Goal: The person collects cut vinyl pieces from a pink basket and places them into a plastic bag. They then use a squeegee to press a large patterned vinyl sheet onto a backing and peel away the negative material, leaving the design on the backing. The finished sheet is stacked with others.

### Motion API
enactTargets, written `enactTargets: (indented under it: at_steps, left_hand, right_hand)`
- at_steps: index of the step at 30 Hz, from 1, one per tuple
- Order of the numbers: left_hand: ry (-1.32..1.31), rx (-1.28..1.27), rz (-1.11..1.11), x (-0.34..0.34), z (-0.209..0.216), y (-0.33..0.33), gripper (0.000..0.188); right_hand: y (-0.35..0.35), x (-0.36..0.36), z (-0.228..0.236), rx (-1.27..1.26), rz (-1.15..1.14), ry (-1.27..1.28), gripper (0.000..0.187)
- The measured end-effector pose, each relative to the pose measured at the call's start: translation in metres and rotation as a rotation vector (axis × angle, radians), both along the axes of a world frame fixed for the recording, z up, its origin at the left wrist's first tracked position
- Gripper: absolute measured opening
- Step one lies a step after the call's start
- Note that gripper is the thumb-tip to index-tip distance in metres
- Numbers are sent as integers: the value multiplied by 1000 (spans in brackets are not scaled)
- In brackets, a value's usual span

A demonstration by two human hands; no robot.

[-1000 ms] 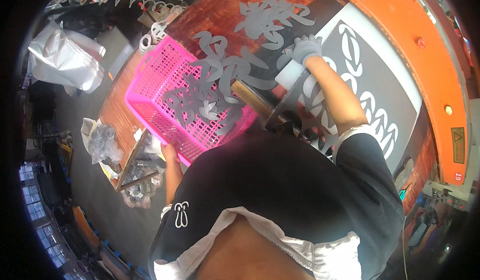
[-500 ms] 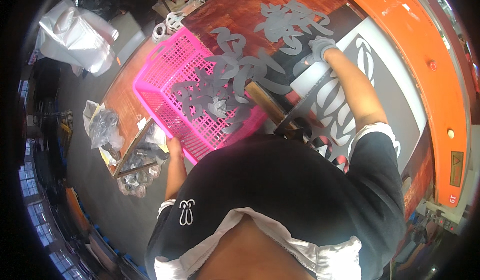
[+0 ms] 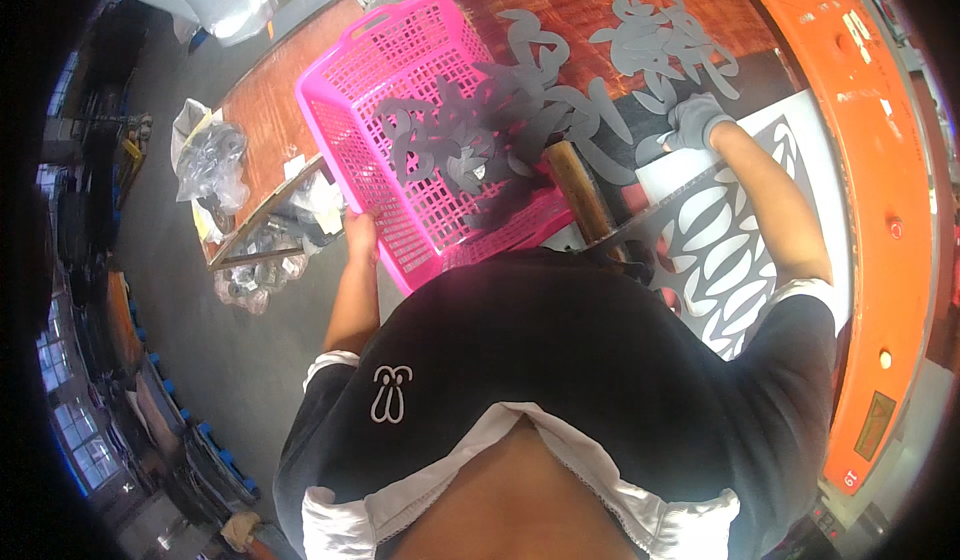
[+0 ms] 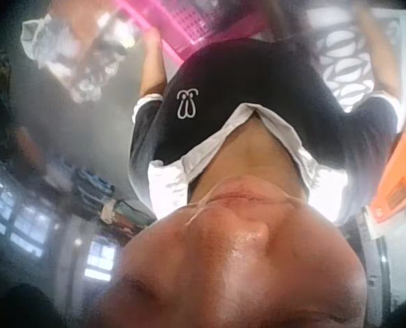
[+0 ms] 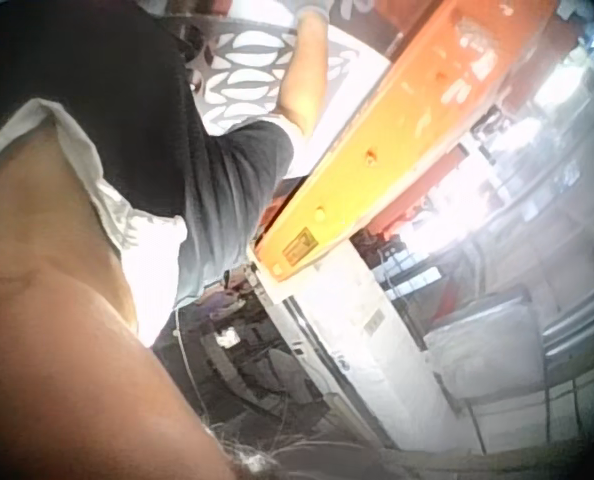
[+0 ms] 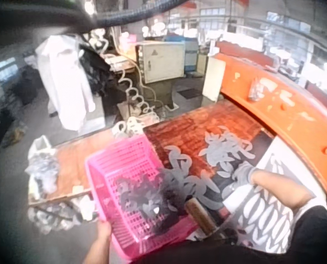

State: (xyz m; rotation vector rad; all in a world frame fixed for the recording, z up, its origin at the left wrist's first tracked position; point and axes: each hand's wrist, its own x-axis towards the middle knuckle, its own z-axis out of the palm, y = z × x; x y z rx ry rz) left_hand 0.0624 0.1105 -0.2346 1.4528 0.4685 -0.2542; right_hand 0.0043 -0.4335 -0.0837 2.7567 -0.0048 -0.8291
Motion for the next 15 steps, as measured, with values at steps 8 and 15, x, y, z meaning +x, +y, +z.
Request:
enactTargets:
  at_steps: [8, 15]
  left_hand:
    - [13, -39, 56, -1, 9, -7, 38]
    - [4, 56, -7, 1, 5, -3, 43]
  right_hand:
    - [25, 18, -9, 442, -104, -28, 36]
    - [113, 69, -26, 767, -151, -230, 44]
